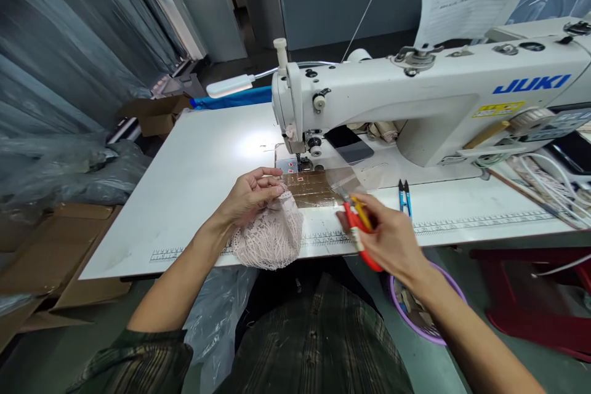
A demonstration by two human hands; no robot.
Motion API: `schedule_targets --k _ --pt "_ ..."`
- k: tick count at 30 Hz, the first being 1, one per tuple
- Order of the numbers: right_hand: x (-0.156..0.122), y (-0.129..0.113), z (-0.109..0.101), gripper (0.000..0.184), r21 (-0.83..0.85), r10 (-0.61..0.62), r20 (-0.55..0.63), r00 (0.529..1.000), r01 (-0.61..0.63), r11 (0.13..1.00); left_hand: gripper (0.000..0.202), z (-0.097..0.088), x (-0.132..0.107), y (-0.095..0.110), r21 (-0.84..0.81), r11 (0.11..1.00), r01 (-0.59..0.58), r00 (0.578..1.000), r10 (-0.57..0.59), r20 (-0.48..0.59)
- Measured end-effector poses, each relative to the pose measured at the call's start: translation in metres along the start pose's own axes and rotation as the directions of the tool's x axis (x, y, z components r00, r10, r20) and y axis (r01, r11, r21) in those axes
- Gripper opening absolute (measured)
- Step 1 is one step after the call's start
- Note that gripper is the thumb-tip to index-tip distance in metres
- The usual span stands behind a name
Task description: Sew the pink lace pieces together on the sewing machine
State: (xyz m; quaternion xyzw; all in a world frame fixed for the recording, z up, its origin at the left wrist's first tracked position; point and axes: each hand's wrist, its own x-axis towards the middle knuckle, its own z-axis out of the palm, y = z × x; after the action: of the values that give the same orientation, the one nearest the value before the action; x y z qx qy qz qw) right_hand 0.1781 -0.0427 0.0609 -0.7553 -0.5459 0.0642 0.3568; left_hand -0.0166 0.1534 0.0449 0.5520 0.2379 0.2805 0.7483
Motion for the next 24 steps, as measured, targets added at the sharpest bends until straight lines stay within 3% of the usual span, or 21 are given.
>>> schedule_targets --k 3,6,24 --pt "0.012 -0.018 0.032 0.052 -0.326 -0.172 0.078 0.982 0.188 0.926 0.049 -0.001 -0.003 0.003 -0.033 0.999 0.008 1.000 -0.008 -0.013" --pt "0.020 -0.026 0.047 0.046 -0.457 -0.201 0.148 0.968 0.247 0.854 0.051 -0.002 -0.004 0.004 -0.052 0.999 0.010 1.000 -0.010 -0.004" --pt "0.023 -0.031 0.055 0.044 -0.438 -0.234 0.115 0.965 0.261 0.860 0.049 -0.004 -0.002 0.000 -0.029 0.999 -0.027 1.000 0.027 -0.002"
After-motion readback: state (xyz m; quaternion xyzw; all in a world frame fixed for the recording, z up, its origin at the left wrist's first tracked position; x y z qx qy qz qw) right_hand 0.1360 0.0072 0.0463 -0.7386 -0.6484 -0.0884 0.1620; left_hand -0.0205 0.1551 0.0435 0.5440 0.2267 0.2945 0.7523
